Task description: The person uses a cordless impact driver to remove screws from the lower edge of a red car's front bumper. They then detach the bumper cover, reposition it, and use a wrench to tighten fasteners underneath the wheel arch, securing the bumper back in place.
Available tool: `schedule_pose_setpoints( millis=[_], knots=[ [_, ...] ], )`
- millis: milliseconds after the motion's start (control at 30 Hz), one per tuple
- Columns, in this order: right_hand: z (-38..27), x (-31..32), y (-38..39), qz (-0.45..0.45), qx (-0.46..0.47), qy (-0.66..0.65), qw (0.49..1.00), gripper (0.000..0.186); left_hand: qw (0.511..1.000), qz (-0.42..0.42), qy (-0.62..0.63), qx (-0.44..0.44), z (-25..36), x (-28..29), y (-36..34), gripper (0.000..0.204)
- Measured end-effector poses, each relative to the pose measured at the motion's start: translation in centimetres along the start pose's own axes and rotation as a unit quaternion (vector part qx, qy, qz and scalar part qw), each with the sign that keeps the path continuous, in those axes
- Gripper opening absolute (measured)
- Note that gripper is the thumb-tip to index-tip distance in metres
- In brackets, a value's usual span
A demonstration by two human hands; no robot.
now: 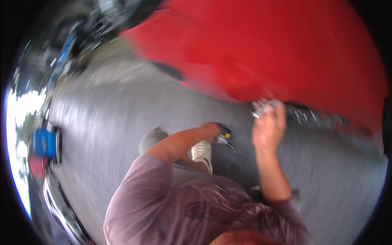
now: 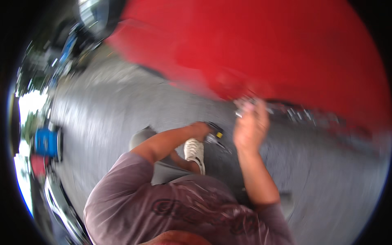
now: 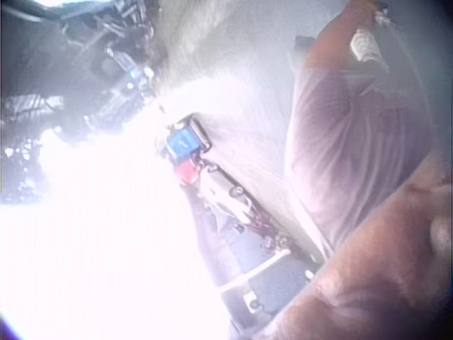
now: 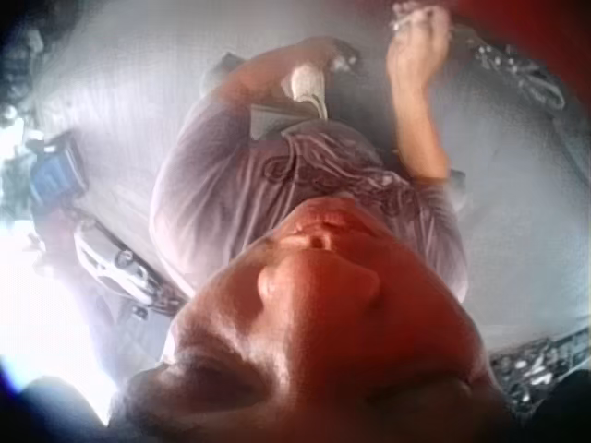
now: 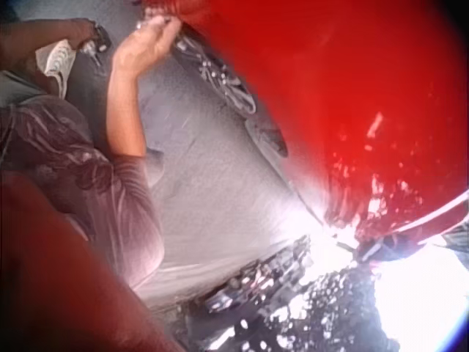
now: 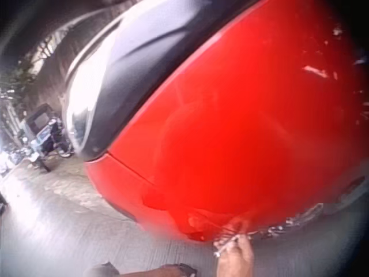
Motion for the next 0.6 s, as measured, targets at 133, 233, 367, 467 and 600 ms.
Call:
schedule_pose_setpoints(
  millis=[133,233,367,467,600],
  knots=[
    [-0.4,-0.9,1.0,-0.052,-0.049,-0.051,0.996,0.026,0.996,-0.056,-0.044,0.044,0.5,-0.9,-0.7,0.095],
    [-0.8,-0.5,1.1,-0.072,-0.113,-0.118,0.984,0.044,0.997,-0.046,-0.053,0.032,2.0,-0.4,-1.4,0.098],
    [-2.4,-0.2,1.6,-0.149,-0.166,-0.13,0.966,0.042,0.995,-0.067,-0.028,0.062,3.8,0.2,-1.7,0.096],
    [-2.6,-0.9,2.5,-0.164,-0.214,-0.132,0.954,0.031,0.995,-0.062,-0.022,0.08,4.8,1.3,-0.6,0.097],
    [-2.6,-0.5,2.6,-0.162,-0.216,-0.072,0.96,0.039,0.994,-0.024,-0.023,0.1,4.1,0.2,0.3,0.092]
  ],
)
Point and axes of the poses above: each hand's wrist, its own y-axis away from the middle knuckle, its own x-axis out of the back of the hand, z = x × y, the point moved 7 cm from there along -y, towards the middle knuckle, and after that the axes turned 12 degrees about z, right-handed, at the moved point
